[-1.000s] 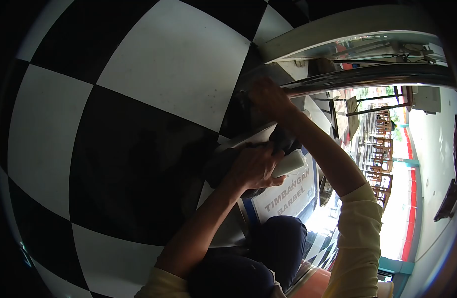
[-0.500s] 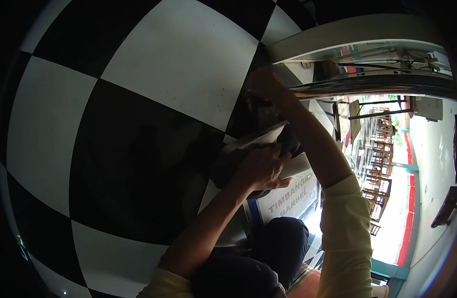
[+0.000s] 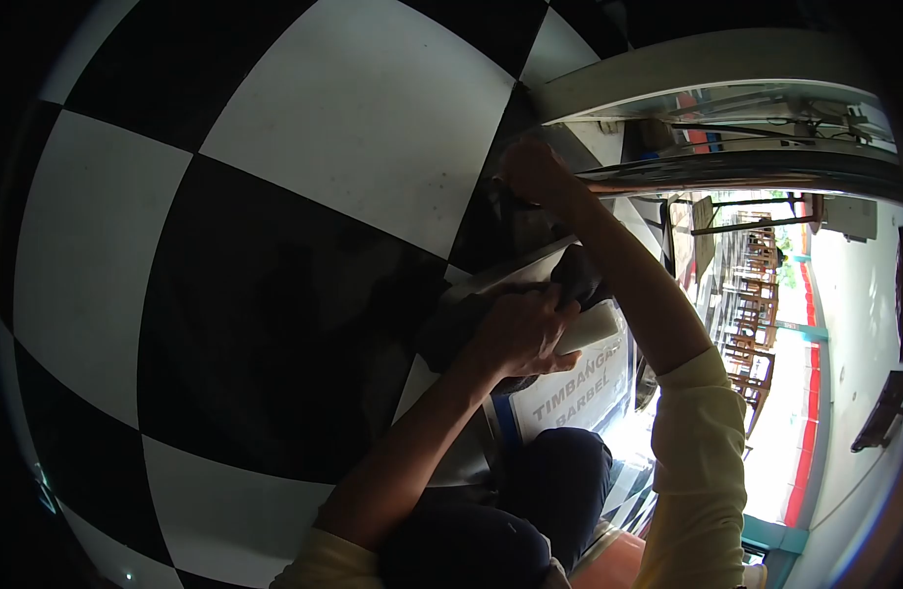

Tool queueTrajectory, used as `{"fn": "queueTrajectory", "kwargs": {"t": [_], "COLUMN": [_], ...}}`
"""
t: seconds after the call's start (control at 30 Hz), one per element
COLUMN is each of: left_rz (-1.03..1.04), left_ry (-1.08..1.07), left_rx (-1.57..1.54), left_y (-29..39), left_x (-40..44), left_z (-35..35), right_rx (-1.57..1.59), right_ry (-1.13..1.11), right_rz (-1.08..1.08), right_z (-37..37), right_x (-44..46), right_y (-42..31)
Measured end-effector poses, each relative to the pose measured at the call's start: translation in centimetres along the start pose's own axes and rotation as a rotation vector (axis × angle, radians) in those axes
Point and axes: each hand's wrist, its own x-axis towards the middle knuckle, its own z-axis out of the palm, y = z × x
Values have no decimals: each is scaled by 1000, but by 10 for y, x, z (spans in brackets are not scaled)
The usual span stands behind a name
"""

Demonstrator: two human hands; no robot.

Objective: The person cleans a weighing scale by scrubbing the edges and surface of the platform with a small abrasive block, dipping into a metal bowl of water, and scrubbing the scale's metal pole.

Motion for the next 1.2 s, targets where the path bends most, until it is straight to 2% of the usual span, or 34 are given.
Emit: {"fn": "queueTrajectory", "kwargs": {"t": [0.07,0.17,0.27,0.37,0.47,0.57,0.67,0.77,0.87,0.97,1.07,1.2], "left_rz": [-44,17,-3,1,59,-1,-6,48,43,16,27,20], "left_ry": [-82,19,-27,-20,52,-13,-21,60,60,5,25,17], "left_rx": [-10,18,28,28,-3,16,-18,-19,-28,1,-16,-12], "left_y": [3,-1,1,0,-3,1,2,-3,-3,1,-1,0], "left_x": [2,0,1,1,1,0,1,0,1,1,2,2], "left_z": [-7,2,0,1,7,0,-5,6,7,0,3,0], "right_rx": [31,132,142,103,16,80,93,101,101,103,101,-1], "right_ry": [28,-273,-101,43,-25,74,-32,3,-148,28,-122,-132], "right_rz": [-6,59,93,-45,-368,-162,-6,-99,-311,-177,91,-154], "right_z": [9,-1,1,-8,17,0,15,8,5,10,-23,-28], "right_x": [-2,11,1,-22,-37,-31,-5,-16,-38,-36,-15,-30], "right_y": [6,6,-2,-28,-45,-37,-30,-37,-45,-30,-19,-23]}}
